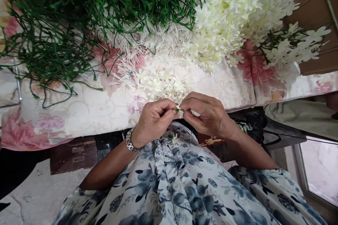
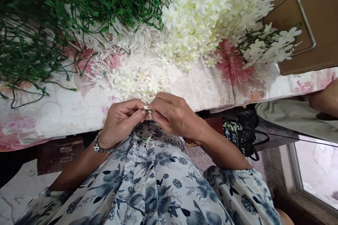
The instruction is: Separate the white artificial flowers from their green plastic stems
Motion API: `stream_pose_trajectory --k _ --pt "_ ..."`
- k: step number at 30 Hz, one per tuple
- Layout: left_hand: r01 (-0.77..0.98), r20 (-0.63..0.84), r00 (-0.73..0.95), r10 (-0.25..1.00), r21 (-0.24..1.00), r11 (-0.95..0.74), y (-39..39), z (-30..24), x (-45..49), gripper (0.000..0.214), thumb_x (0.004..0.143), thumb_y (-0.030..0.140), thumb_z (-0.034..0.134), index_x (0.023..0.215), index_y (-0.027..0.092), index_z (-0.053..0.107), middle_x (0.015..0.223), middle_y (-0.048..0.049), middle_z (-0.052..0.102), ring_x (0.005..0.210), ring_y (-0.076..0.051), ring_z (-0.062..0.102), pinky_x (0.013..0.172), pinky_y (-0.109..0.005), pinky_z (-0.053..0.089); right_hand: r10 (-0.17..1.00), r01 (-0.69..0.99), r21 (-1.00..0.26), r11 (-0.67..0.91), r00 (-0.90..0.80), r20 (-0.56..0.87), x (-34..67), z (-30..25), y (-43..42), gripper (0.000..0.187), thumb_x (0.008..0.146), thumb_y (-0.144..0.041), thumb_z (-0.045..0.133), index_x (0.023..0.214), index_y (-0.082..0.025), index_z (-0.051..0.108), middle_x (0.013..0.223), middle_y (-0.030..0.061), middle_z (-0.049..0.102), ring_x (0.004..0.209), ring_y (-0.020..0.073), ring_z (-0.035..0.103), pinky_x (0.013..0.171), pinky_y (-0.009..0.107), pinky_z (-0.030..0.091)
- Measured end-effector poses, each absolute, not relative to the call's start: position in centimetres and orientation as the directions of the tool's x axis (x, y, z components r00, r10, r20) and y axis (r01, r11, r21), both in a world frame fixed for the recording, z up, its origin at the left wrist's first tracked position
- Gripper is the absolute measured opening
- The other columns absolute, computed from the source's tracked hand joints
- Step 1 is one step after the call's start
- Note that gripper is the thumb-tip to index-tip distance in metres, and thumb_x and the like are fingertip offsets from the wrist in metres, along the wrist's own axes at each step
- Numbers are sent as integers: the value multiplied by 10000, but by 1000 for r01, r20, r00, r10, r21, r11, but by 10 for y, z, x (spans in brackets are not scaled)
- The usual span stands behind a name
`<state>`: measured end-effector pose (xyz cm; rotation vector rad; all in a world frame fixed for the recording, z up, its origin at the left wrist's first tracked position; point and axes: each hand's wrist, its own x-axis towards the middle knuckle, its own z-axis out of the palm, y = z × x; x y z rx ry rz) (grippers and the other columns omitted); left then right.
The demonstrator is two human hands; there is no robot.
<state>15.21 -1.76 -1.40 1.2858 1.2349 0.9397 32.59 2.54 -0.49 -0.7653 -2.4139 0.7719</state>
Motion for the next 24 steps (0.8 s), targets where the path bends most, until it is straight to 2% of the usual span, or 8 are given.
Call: stream_pose_trajectory --k 6,15,19,24 --pt "154 -125 145 981 983 102 -18 -15 152 140 754 149 488 634 143 561 534 34 493 508 -67 432 478 -187 341 616 363 -600 713 -733 289 324 -5 25 91 819 -98 476 791 -148 547 741 45 568 698 120 528 607 238 433" --pt "164 -122 152 981 982 97 -18 -16 152 146 735 97 474 628 131 569 538 36 486 516 -60 419 478 -179 331 553 398 -462 793 -788 271 322 0 23 115 833 -103 451 815 -119 564 731 73 580 700 142 529 612 258 449" --pt "113 -144 128 981 985 130 -18 -19 155 148 735 76 474 642 140 570 531 46 468 488 -48 401 452 -166 315 566 443 -400 802 -776 277 323 1 24 127 845 -115 446 837 -129 573 775 80 592 754 153 551 658 272 479" --pt "-178 -189 18 982 966 189 -19 -18 155 69 790 179 544 742 166 592 511 45 512 403 -39 387 389 -160 293 698 456 -561 691 -622 355 329 12 22 144 819 -147 547 954 -131 595 883 82 617 828 144 580 720 259 489"
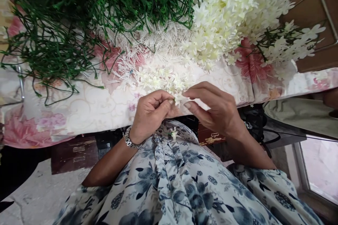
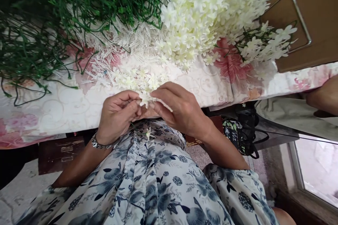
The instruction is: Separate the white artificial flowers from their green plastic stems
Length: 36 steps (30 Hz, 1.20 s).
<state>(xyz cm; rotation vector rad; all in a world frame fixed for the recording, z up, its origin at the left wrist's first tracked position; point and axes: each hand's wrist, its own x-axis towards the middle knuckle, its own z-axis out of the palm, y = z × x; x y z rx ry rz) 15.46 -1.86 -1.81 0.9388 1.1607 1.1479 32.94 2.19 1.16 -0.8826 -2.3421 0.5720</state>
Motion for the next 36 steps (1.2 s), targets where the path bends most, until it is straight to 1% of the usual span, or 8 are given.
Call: stream_pose_trajectory --k 3,6,11,17,21,25,30,36 --pt "-253 -148 -113 982 960 116 -17 -12 153 27 787 181 583 776 181 607 528 36 547 409 -42 422 381 -152 295 766 415 -684 600 -544 342 335 18 12 182 791 -194 611 960 -128 605 878 69 603 820 134 576 717 253 479" --pt "-291 -96 -225 970 956 28 -13 -5 152 10 781 190 613 775 184 608 541 29 559 415 -46 432 382 -156 303 732 363 -780 510 -659 172 339 17 -1 337 765 -299 664 1044 -127 589 937 68 582 861 132 562 740 249 480" --pt "-392 -87 -324 942 919 -50 -6 4 156 65 765 196 632 757 181 570 512 38 543 369 -41 380 366 -166 278 724 395 -783 481 -683 100 336 4 -15 505 764 -340 666 1187 -123 496 1053 81 571 894 126 538 778 250 475" --pt "-465 -92 -369 925 880 -98 -8 5 163 78 761 160 592 745 197 524 490 53 516 370 -53 373 378 -176 303 751 414 -695 588 -598 280 323 -4 -21 203 810 -134 565 1011 -112 586 818 30 622 744 99 555 676 229 466" --pt "-423 -91 -300 950 905 -47 -17 -2 157 80 705 176 613 776 181 577 622 15 581 477 -77 479 440 -199 380 715 431 -600 674 -586 382 324 -1 -16 188 789 -109 580 976 -91 596 829 54 634 764 114 574 657 234 478" --pt "-217 -133 -104 986 970 108 -26 -2 145 62 701 177 645 758 156 634 688 -10 599 598 -99 544 551 -219 435 666 429 -522 738 -592 455 328 1 -9 201 769 -86 603 970 -87 604 846 73 642 775 121 581 676 239 498" --pt "6 -245 146 958 969 247 -29 6 140 54 761 222 640 784 174 648 723 -7 627 610 -89 542 572 -206 434 625 379 -508 773 -590 511 326 -1 -6 255 742 -54 619 993 -93 604 865 93 649 789 140 588 687 274 512" --pt "-127 -314 154 937 934 334 -29 10 135 336 791 310 616 1111 225 560 995 -66 626 643 -99 541 609 -232 463 732 478 -555 681 -448 512 342 9 11 183 755 -55 593 909 -153 596 794 29 638 739 108 588 645 233 490"
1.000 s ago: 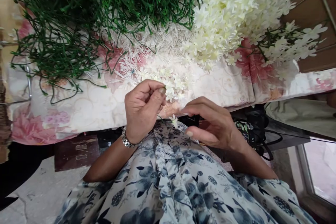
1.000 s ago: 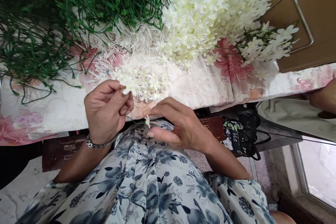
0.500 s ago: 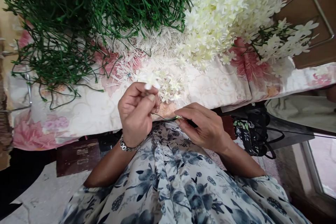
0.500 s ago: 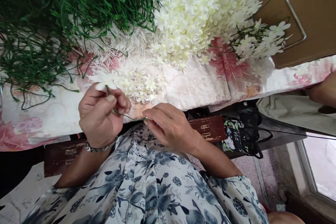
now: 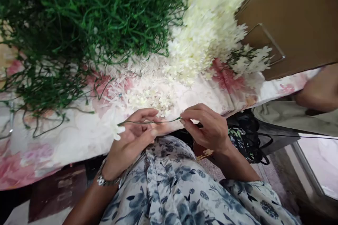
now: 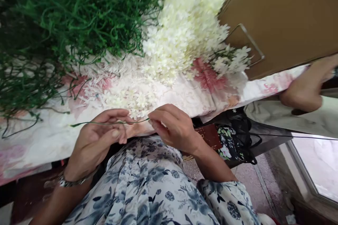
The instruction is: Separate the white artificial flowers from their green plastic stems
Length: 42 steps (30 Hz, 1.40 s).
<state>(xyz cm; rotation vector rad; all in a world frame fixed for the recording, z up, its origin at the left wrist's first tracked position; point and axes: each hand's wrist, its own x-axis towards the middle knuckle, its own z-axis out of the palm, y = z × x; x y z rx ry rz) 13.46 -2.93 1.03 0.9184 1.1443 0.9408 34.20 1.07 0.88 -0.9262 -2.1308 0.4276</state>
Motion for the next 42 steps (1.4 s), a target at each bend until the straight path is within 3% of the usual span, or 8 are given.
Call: stream_pose_trajectory --k 4,8,15,23,29,33,36,42 --pt "-77 -349 91 933 931 356 -26 14 132 376 769 372 625 1104 211 571 999 -79 631 613 -101 520 555 -222 466 807 601 -640 479 -14 590 385 6 54 44 766 -153 595 791 -190 597 709 -18 596 646 94 550 606 240 452" --pt "61 -360 7 933 931 359 -25 13 133 297 739 392 641 964 199 646 880 -59 674 564 -98 513 519 -200 461 781 649 -742 167 372 502 435 -9 96 139 755 -279 587 842 -171 604 708 -20 585 593 85 522 566 223 436" --pt "280 -291 -74 954 912 300 -26 0 119 268 711 444 636 883 246 688 849 -27 719 695 -161 653 596 -187 530 753 656 -755 -4 499 429 465 -38 110 224 775 -325 513 865 -136 593 657 -1 588 541 97 508 503 217 414" --pt "344 -232 -87 969 906 248 -25 6 120 240 749 439 600 875 252 681 836 -9 719 742 -166 668 657 -203 543 788 793 -607 -37 397 470 461 -22 128 227 753 -320 549 895 -157 620 695 9 600 628 129 528 640 262 428" --pt "542 28 -360 933 820 185 -35 7 90 174 769 356 603 922 292 657 901 7 670 805 -201 625 765 -310 497 719 936 -351 23 228 656 455 -10 102 211 778 -343 569 886 -174 634 825 61 598 727 181 527 715 338 427" --pt "710 270 -146 952 699 -89 -31 1 82 125 776 212 588 880 248 649 837 -6 633 729 -157 585 650 -271 456 725 887 -313 338 -34 688 415 -1 79 83 810 -198 527 802 -170 606 785 64 594 765 178 539 726 330 437" --pt "745 338 -10 941 630 -219 -24 -4 79 161 764 131 577 887 213 641 818 -11 628 710 -131 569 652 -251 442 764 735 -329 593 -385 518 375 4 70 78 788 -147 541 770 -189 605 722 22 607 701 139 569 644 261 458" --pt "843 423 -285 860 537 15 -26 -10 38 120 772 130 540 810 183 640 756 -22 593 660 -133 525 625 -259 417 733 624 -390 677 -523 435 347 4 61 113 792 -136 553 877 -185 609 790 38 620 739 144 595 641 256 473"
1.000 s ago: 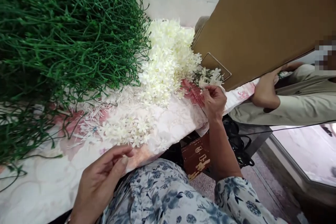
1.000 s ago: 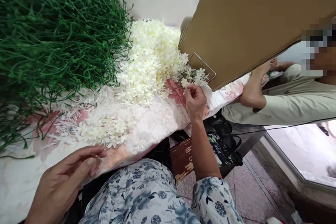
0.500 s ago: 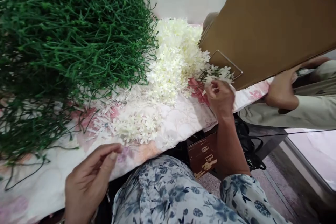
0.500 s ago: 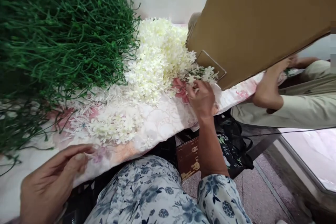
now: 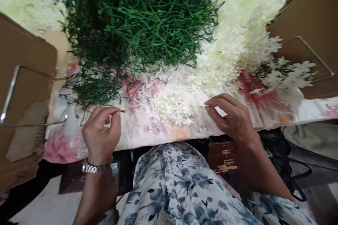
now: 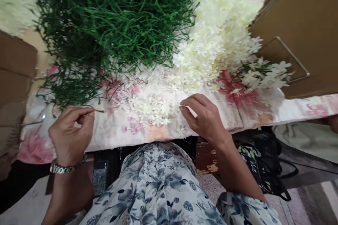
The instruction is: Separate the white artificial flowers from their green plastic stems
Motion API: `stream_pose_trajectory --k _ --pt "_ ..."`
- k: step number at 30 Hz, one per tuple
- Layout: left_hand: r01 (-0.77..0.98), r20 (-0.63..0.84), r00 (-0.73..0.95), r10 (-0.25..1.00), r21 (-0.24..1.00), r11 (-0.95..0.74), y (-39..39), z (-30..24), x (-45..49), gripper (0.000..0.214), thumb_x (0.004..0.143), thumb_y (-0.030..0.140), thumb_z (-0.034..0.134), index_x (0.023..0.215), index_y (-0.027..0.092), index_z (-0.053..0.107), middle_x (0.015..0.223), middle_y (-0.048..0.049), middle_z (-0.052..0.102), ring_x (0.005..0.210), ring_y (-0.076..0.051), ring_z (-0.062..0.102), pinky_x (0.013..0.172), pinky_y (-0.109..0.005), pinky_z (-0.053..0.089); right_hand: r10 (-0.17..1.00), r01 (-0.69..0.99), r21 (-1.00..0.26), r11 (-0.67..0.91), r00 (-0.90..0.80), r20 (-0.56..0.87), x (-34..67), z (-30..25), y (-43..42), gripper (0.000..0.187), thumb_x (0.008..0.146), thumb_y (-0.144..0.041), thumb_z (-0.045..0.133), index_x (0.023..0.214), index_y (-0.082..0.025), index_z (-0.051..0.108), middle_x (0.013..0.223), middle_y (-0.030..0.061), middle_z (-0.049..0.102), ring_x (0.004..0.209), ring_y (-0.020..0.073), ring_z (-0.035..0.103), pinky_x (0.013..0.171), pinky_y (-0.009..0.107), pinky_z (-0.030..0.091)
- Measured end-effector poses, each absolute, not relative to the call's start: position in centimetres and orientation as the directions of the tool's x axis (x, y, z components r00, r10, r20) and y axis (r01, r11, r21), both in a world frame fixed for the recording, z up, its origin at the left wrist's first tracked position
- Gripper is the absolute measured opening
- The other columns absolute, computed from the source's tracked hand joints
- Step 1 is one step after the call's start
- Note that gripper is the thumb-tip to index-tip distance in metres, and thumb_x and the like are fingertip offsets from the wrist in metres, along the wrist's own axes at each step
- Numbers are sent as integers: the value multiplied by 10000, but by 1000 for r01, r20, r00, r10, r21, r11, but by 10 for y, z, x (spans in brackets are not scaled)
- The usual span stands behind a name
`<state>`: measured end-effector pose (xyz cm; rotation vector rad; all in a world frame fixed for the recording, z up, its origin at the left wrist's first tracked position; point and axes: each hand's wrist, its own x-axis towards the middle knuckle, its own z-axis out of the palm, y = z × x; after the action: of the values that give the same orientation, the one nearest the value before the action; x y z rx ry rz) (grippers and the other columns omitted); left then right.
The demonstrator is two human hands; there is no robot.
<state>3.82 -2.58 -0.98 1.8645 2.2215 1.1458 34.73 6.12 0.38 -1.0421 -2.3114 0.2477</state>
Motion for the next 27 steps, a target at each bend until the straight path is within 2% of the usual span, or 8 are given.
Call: stream_pose_trajectory --k 4,8,14,18,20,23,25,27 --pt "903 296 -121 948 429 -19 -27 -11 22 124 772 134 514 807 188 620 780 -31 602 789 -175 569 723 -289 445 688 618 -326 715 -540 485 342 1 60 135 769 -129 592 887 -190 614 791 44 628 741 158 599 657 273 482" --pt "958 286 -167 943 273 87 -23 -15 14 127 777 147 490 805 190 606 796 -46 608 811 -206 563 754 -325 437 636 613 -242 752 -579 510 338 -3 59 148 756 -131 612 891 -194 619 783 43 635 732 169 600 655 287 487" --pt "962 216 -155 964 257 97 -18 -18 9 215 777 128 459 915 187 613 807 -49 597 816 -204 556 744 -314 430 656 640 -225 734 -586 475 342 -9 58 127 770 -152 604 880 -213 617 784 47 651 742 193 616 665 316 496" --pt "982 219 -120 968 166 84 -15 -19 11 193 791 142 460 765 198 642 717 -49 571 752 -207 548 705 -324 416 635 623 -209 754 -608 477 341 -9 59 149 768 -140 600 895 -218 605 785 47 651 740 194 622 670 313 502" --pt "969 263 -131 956 236 68 -16 -18 10 193 796 141 467 738 197 642 703 -40 574 725 -188 550 674 -305 416 608 606 -190 772 -617 500 340 -8 61 163 750 -131 620 888 -217 602 771 46 652 719 190 624 653 301 505" --pt "847 400 -225 888 531 -25 -19 -18 10 149 779 124 526 792 200 652 734 -16 602 701 -140 558 641 -258 425 602 600 -195 776 -613 511 339 -4 62 189 733 -127 638 888 -226 595 765 43 654 703 180 626 638 284 506" --pt "669 444 -357 822 735 -107 -21 -18 12 114 753 126 583 801 201 655 743 -3 597 655 -114 548 599 -238 429 598 589 -207 781 -611 518 336 -1 63 192 736 -123 637 892 -227 592 761 40 652 698 167 623 630 271 503" --pt "436 418 -493 763 878 -198 -21 -17 16 78 728 148 628 785 197 647 745 7 566 586 -92 526 535 -229 427 582 569 -210 795 -620 526 331 4 63 185 741 -117 634 890 -219 593 758 37 649 693 154 616 627 259 499"
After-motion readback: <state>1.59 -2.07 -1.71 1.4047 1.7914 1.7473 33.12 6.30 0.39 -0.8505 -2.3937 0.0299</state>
